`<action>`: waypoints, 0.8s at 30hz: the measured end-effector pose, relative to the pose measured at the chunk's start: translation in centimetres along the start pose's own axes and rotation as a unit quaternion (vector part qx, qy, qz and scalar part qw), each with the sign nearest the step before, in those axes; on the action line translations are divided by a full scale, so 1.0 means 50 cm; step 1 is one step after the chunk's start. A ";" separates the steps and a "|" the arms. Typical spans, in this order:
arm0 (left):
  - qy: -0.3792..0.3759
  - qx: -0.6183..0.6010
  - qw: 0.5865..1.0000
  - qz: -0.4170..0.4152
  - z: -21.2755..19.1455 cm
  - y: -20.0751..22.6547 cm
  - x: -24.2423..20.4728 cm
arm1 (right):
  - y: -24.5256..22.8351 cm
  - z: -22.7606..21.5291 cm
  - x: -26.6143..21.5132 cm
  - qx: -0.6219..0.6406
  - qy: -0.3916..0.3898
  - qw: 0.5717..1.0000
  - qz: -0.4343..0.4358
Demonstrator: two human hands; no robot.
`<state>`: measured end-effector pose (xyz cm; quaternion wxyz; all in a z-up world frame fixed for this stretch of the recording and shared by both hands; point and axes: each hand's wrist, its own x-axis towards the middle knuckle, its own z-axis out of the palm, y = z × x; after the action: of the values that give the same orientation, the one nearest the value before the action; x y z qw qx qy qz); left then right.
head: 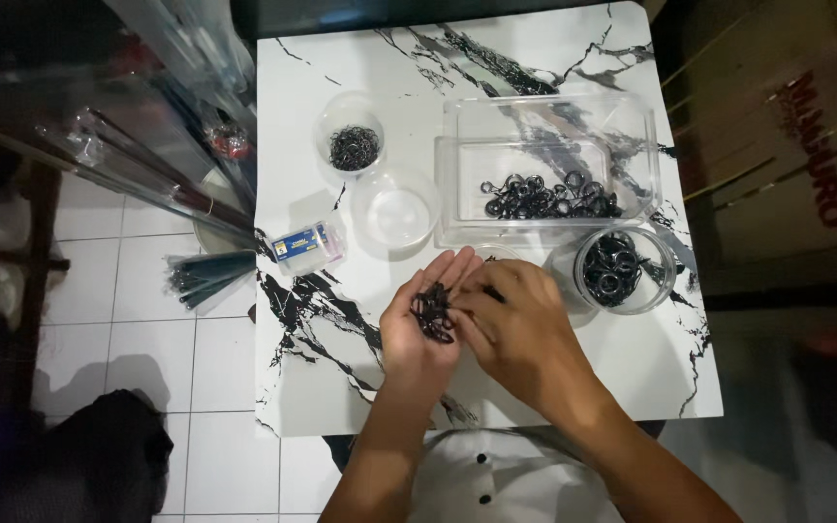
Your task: The person sorts small black metal fasteners by hand, picking them from a clear plastic tray and placing them into two separate clear bowls on a marble-patterned table. The person repeatedly transfers fasteners between the tray and bowls, organizing them into distinct piles.
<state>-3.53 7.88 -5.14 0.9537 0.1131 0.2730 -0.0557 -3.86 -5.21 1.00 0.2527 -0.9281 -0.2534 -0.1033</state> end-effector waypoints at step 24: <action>-0.023 -0.027 0.999 -0.039 -0.011 -0.015 0.024 | 0.005 -0.070 0.008 0.228 0.015 0.968 0.100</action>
<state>-2.94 7.24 -6.38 0.9595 0.0750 0.2567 -0.0885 -3.59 -7.04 4.02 0.4702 -0.8650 -0.1721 -0.0315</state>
